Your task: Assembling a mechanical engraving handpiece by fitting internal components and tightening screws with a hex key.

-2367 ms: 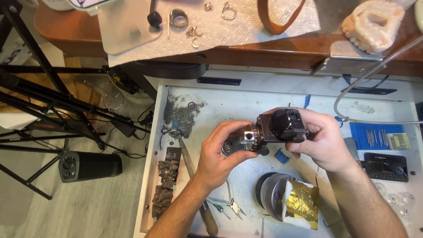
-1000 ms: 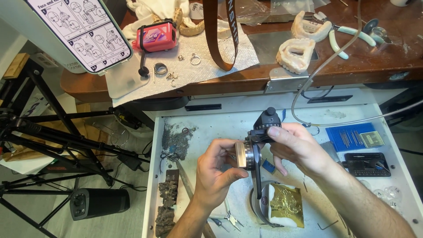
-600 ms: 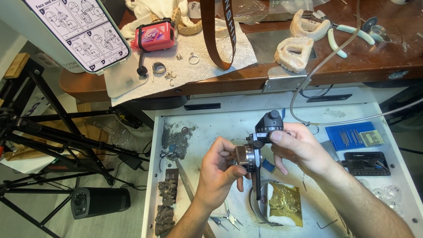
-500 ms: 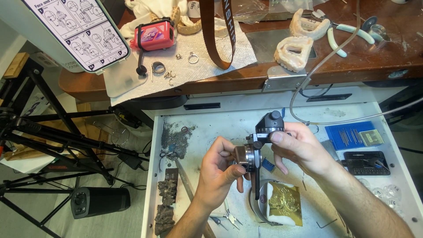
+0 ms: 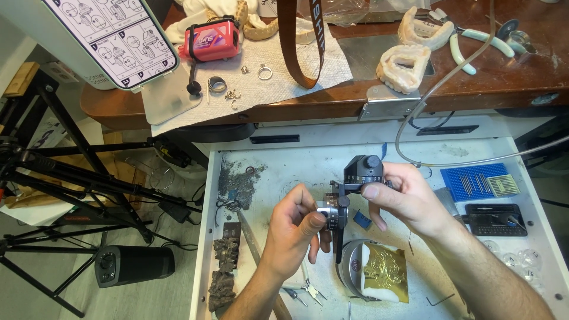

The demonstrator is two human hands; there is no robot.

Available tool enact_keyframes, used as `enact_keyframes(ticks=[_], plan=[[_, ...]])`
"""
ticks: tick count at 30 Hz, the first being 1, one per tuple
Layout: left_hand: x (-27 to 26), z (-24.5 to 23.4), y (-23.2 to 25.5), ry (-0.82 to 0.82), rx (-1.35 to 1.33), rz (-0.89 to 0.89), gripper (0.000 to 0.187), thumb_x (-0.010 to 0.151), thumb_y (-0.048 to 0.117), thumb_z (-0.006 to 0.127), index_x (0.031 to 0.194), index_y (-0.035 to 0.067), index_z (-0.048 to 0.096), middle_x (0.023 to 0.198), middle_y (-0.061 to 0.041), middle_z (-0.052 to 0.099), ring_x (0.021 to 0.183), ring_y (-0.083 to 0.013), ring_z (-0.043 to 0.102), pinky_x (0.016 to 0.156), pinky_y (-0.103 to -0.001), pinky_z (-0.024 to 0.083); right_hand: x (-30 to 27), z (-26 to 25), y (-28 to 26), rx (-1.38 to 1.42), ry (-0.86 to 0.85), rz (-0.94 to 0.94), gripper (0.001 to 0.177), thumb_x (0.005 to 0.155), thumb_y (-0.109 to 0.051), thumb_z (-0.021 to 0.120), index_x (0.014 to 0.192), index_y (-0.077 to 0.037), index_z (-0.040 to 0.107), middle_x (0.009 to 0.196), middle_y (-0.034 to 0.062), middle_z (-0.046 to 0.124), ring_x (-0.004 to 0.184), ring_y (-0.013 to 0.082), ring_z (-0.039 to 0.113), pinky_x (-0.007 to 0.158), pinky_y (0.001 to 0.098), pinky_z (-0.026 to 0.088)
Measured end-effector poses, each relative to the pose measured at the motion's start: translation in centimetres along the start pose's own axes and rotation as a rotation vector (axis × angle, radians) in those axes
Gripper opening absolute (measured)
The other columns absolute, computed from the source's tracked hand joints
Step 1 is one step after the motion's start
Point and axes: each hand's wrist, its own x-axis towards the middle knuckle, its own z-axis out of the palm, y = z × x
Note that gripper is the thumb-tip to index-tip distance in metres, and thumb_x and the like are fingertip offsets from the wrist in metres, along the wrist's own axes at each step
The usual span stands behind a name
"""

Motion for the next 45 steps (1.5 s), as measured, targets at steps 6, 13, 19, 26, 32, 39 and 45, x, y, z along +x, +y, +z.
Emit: enact_keyframes(ticks=[6,13,19,26,32,39,45], plan=[[-0.1,-0.4,-0.2,0.003,0.024,-0.020,0.062,0.076,0.062,0.069,0.082,0.008,0.041,0.047,-0.010,0.054,0.034,-0.0185,0.056,0.033,-0.022,0.037,0.1,0.3,0.1,0.003,0.016,0.012,0.025,0.087,-0.021,0.071,0.078,0.000,0.061,0.069,0.0063,0.056,0.041,0.0162,0.055,0.033,0.0249,0.051],[0.0,-0.5,-0.4,-0.008,-0.042,0.007,0.055,0.082,0.054,0.071,0.084,0.007,0.041,0.057,-0.009,0.056,0.034,-0.0199,0.057,0.033,-0.022,0.037,0.2,0.3,-0.1,-0.089,0.036,0.042,0.027,0.090,-0.024,0.067,0.078,-0.001,0.061,0.066,0.0055,0.058,0.034,0.0203,0.060,0.033,0.0253,0.046],[-0.2,0.2,0.4,0.024,-0.052,0.006,0.049,0.084,0.048,0.072,0.087,0.006,0.046,0.061,-0.009,0.062,0.035,-0.0175,0.057,0.037,-0.022,0.041,0.4,0.6,-0.4,-0.061,0.040,0.074,0.036,0.092,-0.027,0.065,0.067,-0.006,0.051,0.057,-0.0012,0.036,0.031,0.0186,0.054,0.031,0.0259,0.046],[-0.4,0.0,0.1,0.017,-0.097,-0.011,0.041,0.086,0.036,0.074,0.088,0.006,0.047,0.059,-0.014,0.062,0.035,-0.0191,0.057,0.033,-0.024,0.040,0.4,0.6,-0.2,-0.098,0.054,0.106,0.040,0.093,-0.028,0.065,0.062,-0.007,0.049,0.047,-0.0014,0.040,0.028,0.0189,0.054,0.030,0.0259,0.044],[-0.5,-0.1,0.0,0.015,-0.090,0.010,0.040,0.085,0.036,0.075,0.088,0.005,0.049,0.061,-0.013,0.064,0.037,-0.0189,0.058,0.033,-0.023,0.041,0.3,0.5,0.2,-0.081,0.042,0.112,0.036,0.092,-0.027,0.066,0.067,-0.004,0.054,0.052,-0.0037,0.032,0.028,0.0193,0.055,0.030,0.0254,0.042],[-0.5,-0.3,-0.2,0.004,-0.109,0.016,0.043,0.085,0.039,0.075,0.089,0.005,0.048,0.063,-0.013,0.063,0.038,-0.0191,0.058,0.032,-0.023,0.041,0.3,0.6,0.2,-0.066,0.036,0.114,0.036,0.092,-0.026,0.066,0.066,-0.005,0.051,0.050,-0.0030,0.033,0.028,0.0201,0.056,0.030,0.0259,0.041],[-0.9,-0.7,-0.6,-0.040,-0.153,0.045,0.042,0.080,0.028,0.082,0.094,0.003,0.051,0.083,-0.014,0.065,0.052,-0.0187,0.062,0.033,-0.025,0.049,0.1,0.6,0.4,0.017,0.020,0.114,0.038,0.091,-0.029,0.067,0.065,-0.007,0.049,0.052,-0.0014,0.036,0.030,0.0186,0.052,0.030,0.0273,0.046]])
